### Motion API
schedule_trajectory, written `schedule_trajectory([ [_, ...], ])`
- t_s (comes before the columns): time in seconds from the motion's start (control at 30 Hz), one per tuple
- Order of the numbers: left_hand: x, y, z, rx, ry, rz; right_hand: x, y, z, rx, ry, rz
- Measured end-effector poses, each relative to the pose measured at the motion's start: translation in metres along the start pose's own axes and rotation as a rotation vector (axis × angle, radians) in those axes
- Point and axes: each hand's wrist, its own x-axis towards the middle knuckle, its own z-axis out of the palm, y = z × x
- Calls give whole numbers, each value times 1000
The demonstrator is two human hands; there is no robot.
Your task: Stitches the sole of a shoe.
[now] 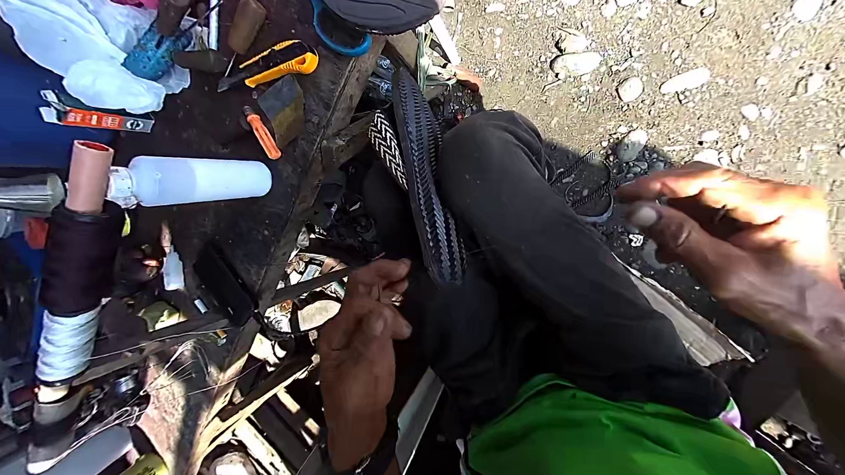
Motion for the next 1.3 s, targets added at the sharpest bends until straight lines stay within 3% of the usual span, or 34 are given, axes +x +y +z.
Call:
schedule_trajectory([
  [0.1, 1, 9, 13, -636, 23, 35, 9, -24, 79, 48, -233, -161],
  [0.17, 2, 16, 18, -670, 126, 27, 9, -27, 105, 18, -284, -123],
  [0.27, 2, 19, 12, -153, 158, -80, 6, -28, 117, 125, -288, -75],
  [0.4, 9, 25, 23, 494, 10, -73, 2, -30, 118, 231, -267, -106],
  [0.6, 25, 40, 15, 781, -218, -120, -2, -27, 120, 287, -226, -104],
  [1.3, 21, 24, -2, 15, -97, -342, 4, -22, 130, 345, -185, -122],
])
